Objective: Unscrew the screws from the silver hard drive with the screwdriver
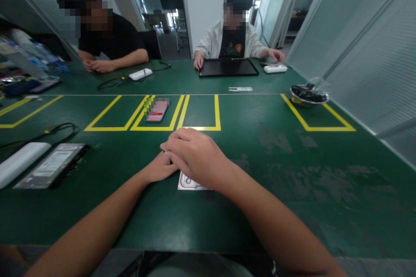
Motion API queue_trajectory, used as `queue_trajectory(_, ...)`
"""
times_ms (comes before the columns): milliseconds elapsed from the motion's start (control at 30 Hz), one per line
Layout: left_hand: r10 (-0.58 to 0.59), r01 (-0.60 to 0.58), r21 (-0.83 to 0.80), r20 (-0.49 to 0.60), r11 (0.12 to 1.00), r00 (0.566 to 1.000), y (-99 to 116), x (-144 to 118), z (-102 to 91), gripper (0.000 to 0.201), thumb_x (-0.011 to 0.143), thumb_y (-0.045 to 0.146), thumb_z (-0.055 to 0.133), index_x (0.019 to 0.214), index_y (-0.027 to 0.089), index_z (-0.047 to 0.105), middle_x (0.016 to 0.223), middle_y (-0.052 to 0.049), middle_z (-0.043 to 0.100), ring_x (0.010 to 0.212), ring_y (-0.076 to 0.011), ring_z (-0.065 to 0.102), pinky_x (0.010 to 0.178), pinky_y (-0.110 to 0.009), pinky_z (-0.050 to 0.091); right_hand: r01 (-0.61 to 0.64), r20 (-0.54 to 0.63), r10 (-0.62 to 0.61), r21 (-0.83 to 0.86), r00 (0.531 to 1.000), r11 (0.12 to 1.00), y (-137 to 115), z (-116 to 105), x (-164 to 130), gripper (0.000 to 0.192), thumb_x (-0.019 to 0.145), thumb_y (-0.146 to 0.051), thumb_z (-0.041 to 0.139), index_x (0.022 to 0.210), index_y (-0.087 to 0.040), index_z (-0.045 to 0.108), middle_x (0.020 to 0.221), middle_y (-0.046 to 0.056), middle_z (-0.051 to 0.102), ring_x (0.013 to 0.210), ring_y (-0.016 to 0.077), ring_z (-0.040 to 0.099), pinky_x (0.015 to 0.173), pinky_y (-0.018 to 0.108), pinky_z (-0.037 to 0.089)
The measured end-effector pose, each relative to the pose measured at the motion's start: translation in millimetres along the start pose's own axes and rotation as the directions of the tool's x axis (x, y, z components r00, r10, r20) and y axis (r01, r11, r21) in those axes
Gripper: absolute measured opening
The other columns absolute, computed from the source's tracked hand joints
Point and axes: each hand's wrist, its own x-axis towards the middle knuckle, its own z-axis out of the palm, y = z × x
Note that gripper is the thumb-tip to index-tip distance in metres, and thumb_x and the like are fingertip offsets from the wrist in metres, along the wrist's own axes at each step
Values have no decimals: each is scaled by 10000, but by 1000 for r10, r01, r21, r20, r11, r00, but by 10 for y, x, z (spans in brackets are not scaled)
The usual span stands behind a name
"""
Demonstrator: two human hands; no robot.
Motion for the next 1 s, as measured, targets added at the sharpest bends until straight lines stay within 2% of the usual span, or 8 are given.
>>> queue_trajectory(267, 7, -7, -6, 7, 1000, 1000, 11, 8, -16, 187, 815, 175, 546, 954, 142, 667, 791, -22, 669, 856, -221, 633, 892, -359, 493, 40, -28, -40, 2, 999, 999, 25, 28, -10, 183, 954, -154, 496, 1017, -128, 665, 1008, 101, 700, 960, 196, 637, 875, 365, 535)
queue_trajectory(533, -7, 7, -1, 6, 1000, 1000, 37, 1, -25, 244, 817, 181, 544, 1029, 142, 658, 840, -38, 685, 930, -238, 637, 901, -360, 496, 51, -38, -50, 16, 998, 999, 12, 14, -10, 187, 940, -128, 511, 1014, -87, 677, 1010, 123, 702, 958, 204, 640, 876, 365, 534)
queue_trajectory(767, -18, 18, 8, 13, 1000, 1000, 78, -4, -39, 239, 836, 190, 518, 1013, 128, 665, 898, -60, 696, 1017, -256, 629, 934, -368, 491, 47, -21, -47, 24, 999, 999, 20, 20, -16, 183, 939, -148, 531, 1032, -93, 679, 1008, 113, 687, 953, 200, 623, 869, 355, 517)
queue_trajectory(1000, -1, 1, 11, -2, 1000, 1000, 34, -1, -14, 202, 834, 200, 533, 986, 140, 652, 819, -36, 680, 880, -229, 643, 921, -374, 494, -20, -1, 20, 21, 1000, 1000, 18, 21, -22, 180, 956, -191, 513, 995, -133, 678, 964, 90, 641, 900, 179, 588, 801, 331, 507)
